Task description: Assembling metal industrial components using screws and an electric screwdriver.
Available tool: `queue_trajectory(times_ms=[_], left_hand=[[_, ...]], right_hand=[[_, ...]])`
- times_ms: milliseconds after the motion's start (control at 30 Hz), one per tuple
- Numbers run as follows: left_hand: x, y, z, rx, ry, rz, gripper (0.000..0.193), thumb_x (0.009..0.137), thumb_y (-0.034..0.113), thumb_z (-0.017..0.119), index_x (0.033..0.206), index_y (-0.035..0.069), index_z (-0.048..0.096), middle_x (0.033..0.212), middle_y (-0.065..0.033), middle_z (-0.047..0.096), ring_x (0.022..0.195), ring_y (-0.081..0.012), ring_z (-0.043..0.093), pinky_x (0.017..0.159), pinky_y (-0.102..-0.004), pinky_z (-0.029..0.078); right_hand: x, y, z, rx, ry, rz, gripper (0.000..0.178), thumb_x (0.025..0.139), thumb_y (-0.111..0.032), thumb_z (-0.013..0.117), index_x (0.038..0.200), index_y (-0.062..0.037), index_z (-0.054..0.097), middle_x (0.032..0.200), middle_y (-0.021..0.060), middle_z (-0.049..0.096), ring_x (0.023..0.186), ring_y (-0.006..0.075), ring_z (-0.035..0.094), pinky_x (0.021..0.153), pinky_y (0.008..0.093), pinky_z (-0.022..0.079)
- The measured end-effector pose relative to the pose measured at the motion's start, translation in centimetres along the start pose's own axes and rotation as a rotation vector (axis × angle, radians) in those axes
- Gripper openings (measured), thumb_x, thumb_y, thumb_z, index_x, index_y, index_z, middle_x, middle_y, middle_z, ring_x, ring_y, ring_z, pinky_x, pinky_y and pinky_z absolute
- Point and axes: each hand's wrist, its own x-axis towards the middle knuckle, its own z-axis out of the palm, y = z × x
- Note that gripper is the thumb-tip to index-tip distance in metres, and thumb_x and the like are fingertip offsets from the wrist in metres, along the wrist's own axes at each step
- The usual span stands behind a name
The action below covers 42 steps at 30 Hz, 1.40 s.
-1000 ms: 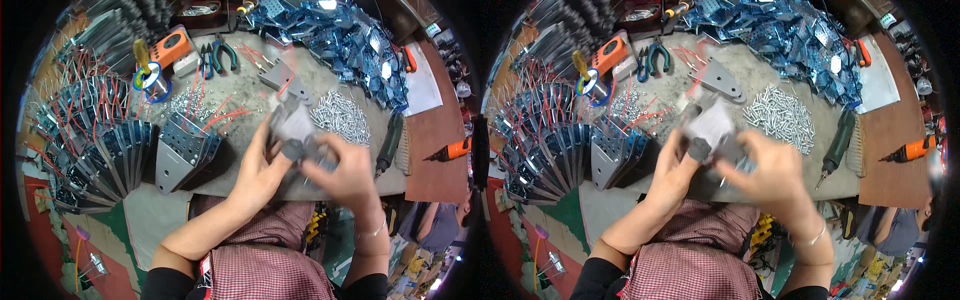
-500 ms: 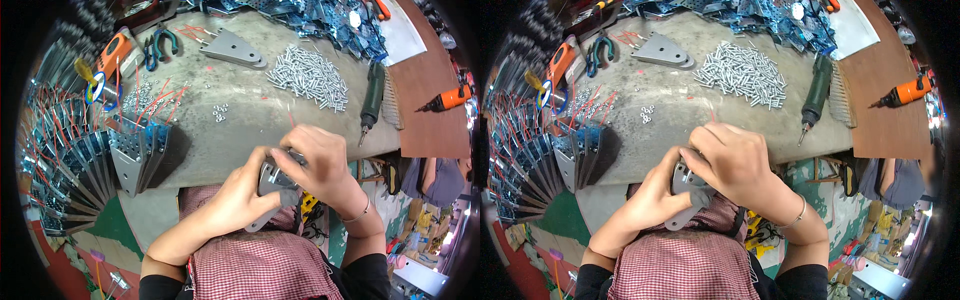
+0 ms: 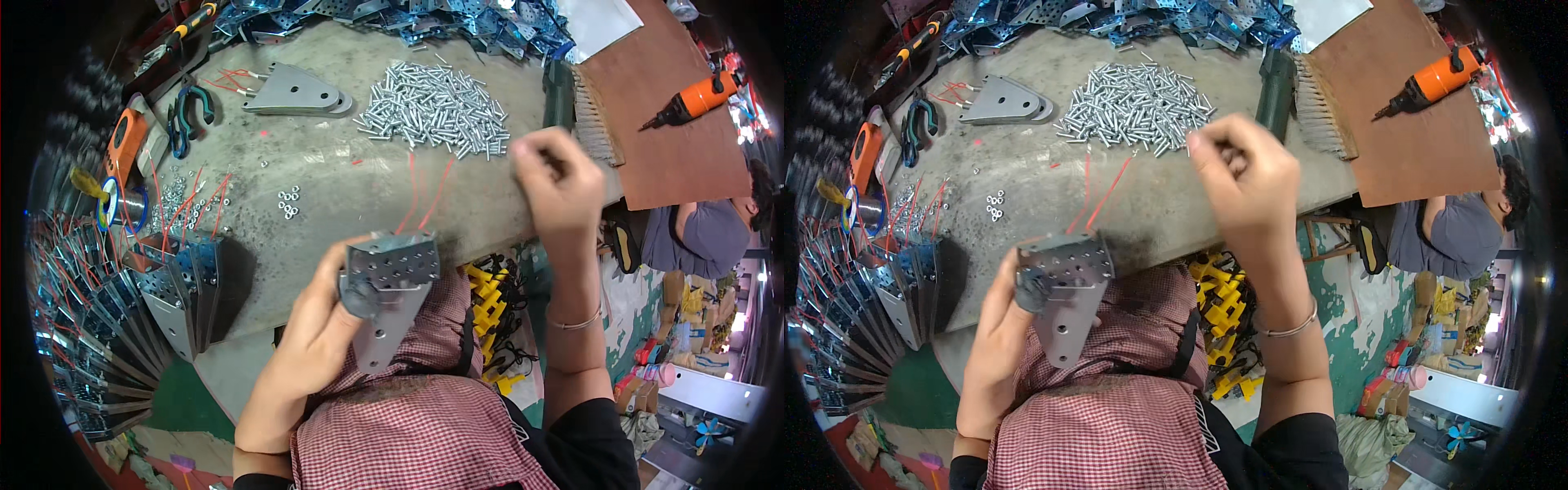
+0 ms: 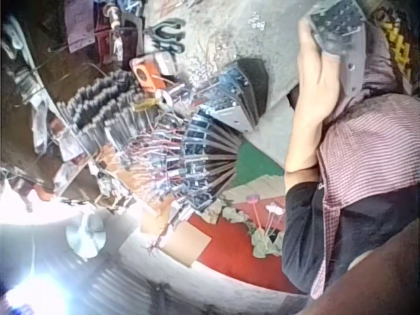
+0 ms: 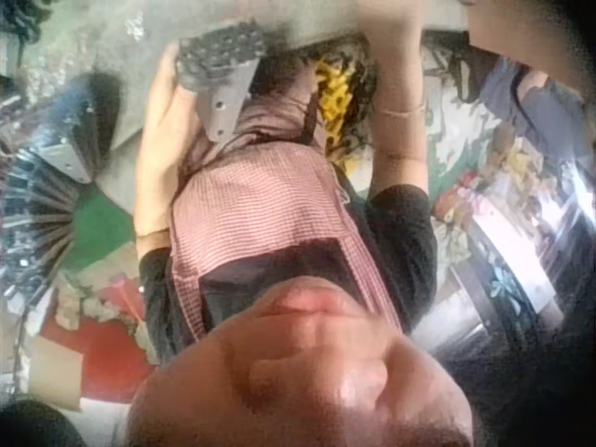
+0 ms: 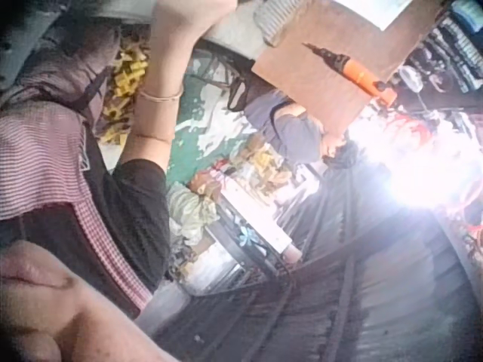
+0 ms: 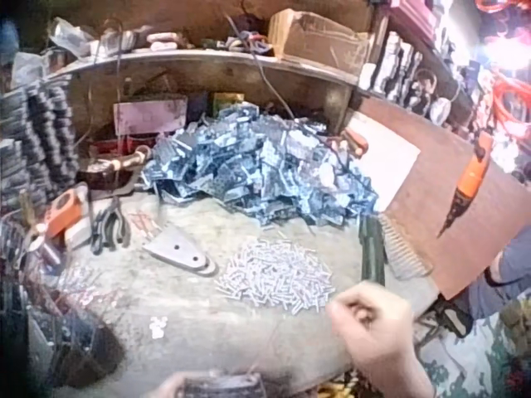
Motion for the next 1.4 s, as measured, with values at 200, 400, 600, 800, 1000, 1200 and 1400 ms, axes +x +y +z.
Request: queue_trajectory(times_ms=[200,400,600,800,1000,1200,1400], left_hand=[[1.1,-0.5,-1.0,0.24,0.02,0.258,0.052,0.1,0.026,0.043,0.139,-0.006,0.033,0.129,-0.0183,0.053,0.121,-0.0249,0.05,0.103,-0.034,0.036],[1.8,-1.4,-0.9,0.072,0.08,0.264,0.057,0.098,0.025,0.048,0.142,-0.006,0.028,0.138,-0.0169,0.044,0.128,-0.0242,0.041,0.107,-0.0341,0.029],[1.6,-1.2,-1.2,0.038,0.119,0.211,0.06,0.097,0.022,0.049,0.143,-0.007,0.022,0.14,-0.0167,0.04,0.132,-0.0226,0.037,0.109,-0.0328,0.026],[1.8,-1.4,-1.0,-0.089,0.202,0.237,0.056,0.097,0.019,0.048,0.142,-0.007,0.026,0.134,-0.0146,0.046,0.125,-0.0201,0.043,0.105,-0.0311,0.033],[1.8,-0.9,-0.4,-0.203,0.222,0.206,0.05,0.096,0.018,0.051,0.137,-0.006,0.036,0.126,-0.012,0.053,0.114,-0.0169,0.052,0.098,-0.0291,0.039],[2.2,-1.5,-0.3,-0.345,0.163,0.148,0.048,0.095,0.02,0.054,0.134,-0.004,0.04,0.118,-0.0102,0.057,0.107,-0.0152,0.055,0.093,-0.0278,0.043],[2.2,-0.9,0.0,-0.233,0.198,0.166,0.05,0.093,0.016,0.056,0.135,-0.004,0.038,0.115,-0.008,0.057,0.104,-0.0129,0.055,0.09,-0.0253,0.043]], right_hand=[[0.5,2.8,2.9,-0.212,-0.167,0.104,0.023,0.078,-0.017,0.073,0.085,-0.0002,0.058,0.065,0.0066,0.059,0.058,0.0132,0.054,0.057,0.0271,0.045],[1.6,3.0,4.1,-0.47,-0.171,-0.043,0.02,0.074,-0.01,0.068,0.088,-0.0038,0.055,0.071,0.0125,0.062,0.067,0.0271,0.063,0.063,0.0392,0.048],[0.7,2.7,3.1,-0.187,-0.156,0.004,0.016,0.078,-0.005,0.068,0.092,-0.0022,0.06,0.074,0.0059,0.062,0.065,0.0119,0.057,0.062,0.0263,0.047],[-2.4,-4.1,2.7,0.213,-0.369,0.115,0.013,0.076,0.004,0.07,0.086,0.001,0.063,0.077,-0.001,0.059,0.068,0.0026,0.048,0.058,0.0193,0.039],[-3.1,-4.2,4.1,0.137,-0.223,-0.379,0.013,0.07,0.0,0.073,0.078,-0.0032,0.064,0.067,0.0069,0.055,0.055,0.0176,0.051,0.05,0.0274,0.041],[-3.8,-3.7,4.2,0.045,-0.152,-0.532,0.015,0.07,0.0,0.073,0.083,-0.0025,0.066,0.072,0.0085,0.058,0.061,0.022,0.057,0.054,0.0297,0.045],[-2.5,-5.4,2.6,0.199,-0.396,-0.272,0.028,0.072,0.006,0.066,0.1,0.0022,0.067,0.076,0.0045,0.058,0.071,0.012,0.052,0.063,0.0226,0.039]])
